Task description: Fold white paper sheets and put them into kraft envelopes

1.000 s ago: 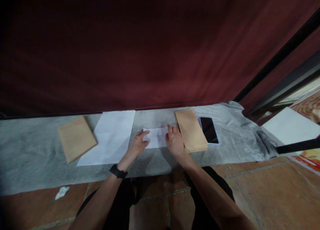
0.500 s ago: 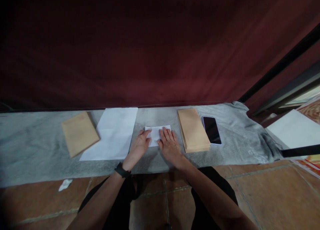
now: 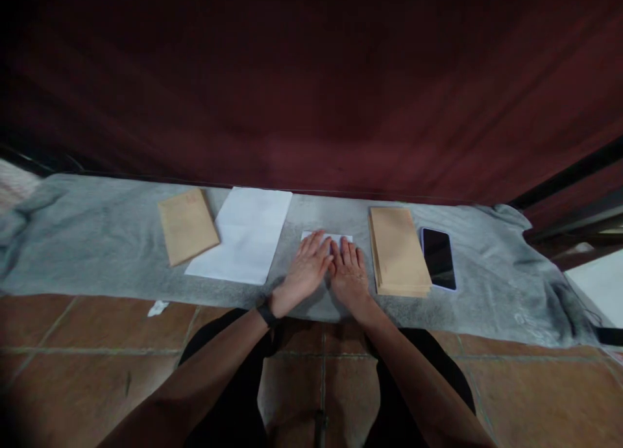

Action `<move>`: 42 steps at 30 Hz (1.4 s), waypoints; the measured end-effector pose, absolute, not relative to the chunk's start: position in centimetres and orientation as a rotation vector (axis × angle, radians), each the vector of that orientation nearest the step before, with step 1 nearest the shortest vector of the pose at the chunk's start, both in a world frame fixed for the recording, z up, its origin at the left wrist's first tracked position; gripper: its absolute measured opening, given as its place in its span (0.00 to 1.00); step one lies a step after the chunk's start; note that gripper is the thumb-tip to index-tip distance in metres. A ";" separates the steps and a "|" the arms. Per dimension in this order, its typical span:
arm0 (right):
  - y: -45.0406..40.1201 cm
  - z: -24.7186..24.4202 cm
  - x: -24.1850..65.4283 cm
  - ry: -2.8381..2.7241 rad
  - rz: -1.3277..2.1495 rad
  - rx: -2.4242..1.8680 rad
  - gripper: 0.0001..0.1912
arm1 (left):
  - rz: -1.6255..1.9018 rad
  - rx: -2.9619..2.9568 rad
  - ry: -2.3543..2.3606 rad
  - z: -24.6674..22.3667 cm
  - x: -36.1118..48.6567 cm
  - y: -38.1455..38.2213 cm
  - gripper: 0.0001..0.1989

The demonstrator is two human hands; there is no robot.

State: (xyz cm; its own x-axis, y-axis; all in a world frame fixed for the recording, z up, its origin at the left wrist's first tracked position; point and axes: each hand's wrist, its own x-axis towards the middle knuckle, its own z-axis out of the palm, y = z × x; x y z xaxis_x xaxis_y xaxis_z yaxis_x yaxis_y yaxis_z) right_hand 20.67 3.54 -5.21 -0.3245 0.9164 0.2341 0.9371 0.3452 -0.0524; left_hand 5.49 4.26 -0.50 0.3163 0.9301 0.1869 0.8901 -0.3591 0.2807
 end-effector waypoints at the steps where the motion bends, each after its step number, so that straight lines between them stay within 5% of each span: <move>1: 3.5 -5.3 20.8 -2.413 -0.152 -1.659 0.30 | 0.477 2.490 1.598 -0.8 6.0 4.0 0.27; 13: 3.3 -5.3 21.5 -2.478 -0.214 -1.575 0.32 | 0.367 2.520 1.518 -2.5 5.6 3.8 0.41; 42: 2.9 -4.6 21.9 -2.150 -0.082 -1.763 0.31 | 0.393 2.338 2.025 -2.8 3.9 4.9 0.31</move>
